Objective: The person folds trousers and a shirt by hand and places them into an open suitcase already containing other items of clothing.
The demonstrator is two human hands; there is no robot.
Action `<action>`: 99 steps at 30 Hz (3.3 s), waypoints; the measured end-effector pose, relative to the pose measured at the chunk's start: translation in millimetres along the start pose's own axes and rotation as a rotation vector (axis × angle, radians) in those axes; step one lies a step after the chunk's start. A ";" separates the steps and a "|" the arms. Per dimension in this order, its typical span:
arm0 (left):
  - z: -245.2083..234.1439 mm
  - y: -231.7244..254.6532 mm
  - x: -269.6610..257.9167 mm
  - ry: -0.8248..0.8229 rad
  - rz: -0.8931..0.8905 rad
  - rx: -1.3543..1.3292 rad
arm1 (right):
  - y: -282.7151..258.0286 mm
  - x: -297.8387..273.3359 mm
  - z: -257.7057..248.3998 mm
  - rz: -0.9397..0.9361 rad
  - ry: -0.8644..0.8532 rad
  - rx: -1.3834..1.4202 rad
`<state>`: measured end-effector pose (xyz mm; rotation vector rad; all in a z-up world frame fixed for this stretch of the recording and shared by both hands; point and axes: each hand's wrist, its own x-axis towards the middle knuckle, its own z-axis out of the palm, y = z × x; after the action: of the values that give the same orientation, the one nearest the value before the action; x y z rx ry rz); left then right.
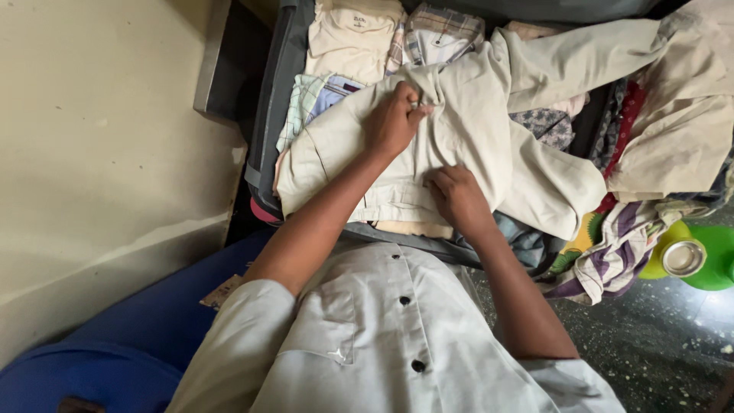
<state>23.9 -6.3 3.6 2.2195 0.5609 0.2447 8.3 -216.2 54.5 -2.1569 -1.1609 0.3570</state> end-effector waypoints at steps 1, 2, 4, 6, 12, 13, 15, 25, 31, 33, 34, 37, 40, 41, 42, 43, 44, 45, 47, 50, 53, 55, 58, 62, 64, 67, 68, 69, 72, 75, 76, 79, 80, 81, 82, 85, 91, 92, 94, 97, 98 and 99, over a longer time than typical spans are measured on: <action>-8.4 1.3 -8.4 -0.030 0.053 -0.005 | -1.8 -5.1 -1.6 0.008 0.042 -0.078; -17.2 1.9 -19.4 -0.060 0.105 -0.011 | -3.5 -10.6 -5.6 0.008 0.041 -0.078; -35.5 1.9 -46.9 -0.080 0.281 0.028 | -8.9 -22.2 -17.4 0.026 0.136 -0.077; -53.5 2.3 -76.9 -0.235 0.457 0.100 | -18.4 -37.0 -33.5 0.061 0.095 -0.097; -83.7 3.6 -124.8 -0.423 0.545 0.351 | -27.1 -48.8 -43.8 0.096 -0.102 -0.505; -83.3 4.1 -126.1 -0.475 0.490 0.435 | -21.7 -48.9 -42.3 0.164 -0.239 -0.674; -76.1 11.5 -128.9 -0.466 0.456 0.441 | -12.9 -58.5 -45.5 0.187 -0.163 -0.544; -52.3 40.8 -118.4 -0.478 0.370 0.470 | -25.1 -58.1 -60.3 0.450 0.155 -0.163; -61.9 74.3 -120.8 -0.468 0.407 0.020 | -49.7 -37.1 -61.2 0.366 0.378 0.158; -56.4 77.0 -119.1 -0.385 0.427 -0.006 | -59.5 -25.1 -59.9 0.357 0.376 0.247; -52.0 74.6 -118.6 -0.302 0.445 -0.032 | -61.8 -21.2 -60.2 0.347 0.372 0.336; -37.2 56.3 -113.1 -0.258 0.328 -0.114 | -56.3 -19.8 -60.5 0.088 0.400 0.627; -40.0 31.5 -99.9 -0.165 0.227 -0.500 | -29.7 -23.9 -70.0 0.146 0.588 0.431; -45.8 25.4 -93.0 -0.134 0.132 -0.540 | -22.5 -29.2 -75.1 0.145 0.589 0.430; -55.0 20.2 -85.3 -0.104 0.036 -0.580 | -17.2 -35.7 -80.4 0.272 0.561 0.413; -67.9 15.6 -76.4 -0.082 -0.052 -0.590 | -13.0 -41.0 -84.0 0.399 0.532 0.395; -83.9 11.3 -67.4 -0.062 -0.140 -0.600 | -9.1 -44.7 -86.2 0.399 0.535 0.393; -107.6 3.7 -59.7 -0.055 -0.191 -0.557 | -5.2 -48.3 -88.2 0.486 0.387 0.220; -159.4 -16.6 -31.6 0.049 0.091 -0.639 | 4.0 -53.7 -85.8 0.566 0.237 0.047; -205.7 -45.6 19.8 0.302 0.264 -0.452 | 17.8 -53.3 -64.2 0.392 0.098 -0.243; -217.2 -62.8 21.0 0.434 0.280 0.213 | 29.7 -55.5 -46.0 0.413 0.030 -0.270; -207.0 -55.9 0.5 0.370 0.241 0.227 | 39.5 -58.5 -34.6 0.444 -0.030 -0.530; -192.1 -31.4 -52.2 0.226 0.089 0.309 | 61.5 -70.5 -23.7 0.475 0.011 -0.581; -197.0 -14.9 -106.5 0.105 -0.325 0.477 | 78.2 -87.2 -26.5 0.372 0.104 -0.656; -198.8 -17.2 -130.0 0.021 -0.510 0.565 | 74.4 -89.6 -39.0 0.325 0.283 -0.448; -200.8 -36.1 -156.7 -0.042 -0.447 0.715 | 66.0 -88.4 -56.0 0.290 0.406 -0.471; -200.4 -45.8 -158.1 -0.042 -0.449 0.715 | 66.5 -87.4 -61.2 0.289 0.404 -0.471; -201.6 -55.1 -160.6 0.022 -0.364 0.694 | 69.7 -86.1 -66.8 0.347 0.414 -0.403; -214.2 -72.0 -158.0 0.189 -0.090 0.528 | 78.2 -95.1 -74.3 0.324 0.501 -0.436; -231.3 -69.8 -149.1 0.322 -0.137 -0.110 | 99.0 -113.6 -89.8 0.198 0.615 -0.559; -239.6 -66.4 -143.0 0.345 -0.356 -0.603 | 108.2 -120.1 -98.3 0.150 0.667 -0.586; -273.2 -53.2 -127.3 0.450 -0.224 -0.977 | 128.7 -140.2 -128.0 0.114 0.809 -0.623; -284.1 -48.7 -124.1 0.443 -0.211 -1.042 | 132.2 -142.6 -137.4 0.059 0.854 -0.678; -293.1 -45.1 -122.3 0.435 -0.199 -1.107 | 130.6 -147.1 -143.7 0.059 0.857 -0.680; -300.7 -42.6 -121.3 0.433 -0.196 -1.108 | 126.9 -153.2 -155.0 0.054 0.866 -0.672; -311.6 -43.9 -120.2 0.395 -0.238 -1.049 | 113.3 -170.0 -170.5 0.106 0.842 -0.747; -324.4 -85.9 -149.8 0.236 -0.454 -0.943 | 133.1 -248.4 -161.2 0.281 0.815 -0.730; -331.2 -95.4 -158.0 0.246 -0.490 -0.981 | 142.8 -269.2 -160.2 0.283 0.826 -0.627; -342.3 -110.5 -173.5 0.253 -0.527 -1.018 | 164.0 -309.7 -157.3 0.324 0.832 -0.543; -345.1 -117.1 -181.8 0.076 -0.828 -0.585 | 188.0 -341.7 -150.7 0.447 0.790 -0.810; -341.1 -112.8 -181.7 -0.065 -0.765 -0.482 | 192.7 -344.8 -147.9 0.484 0.769 -0.929; -335.8 -105.4 -182.3 -0.203 -0.702 -0.378 | 195.8 -346.2 -145.9 0.520 0.745 -1.048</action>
<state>-288.1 194.2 143.3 1.5497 1.0381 -0.2236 11.5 -637.7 12.0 -3.0179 -0.3106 -1.0017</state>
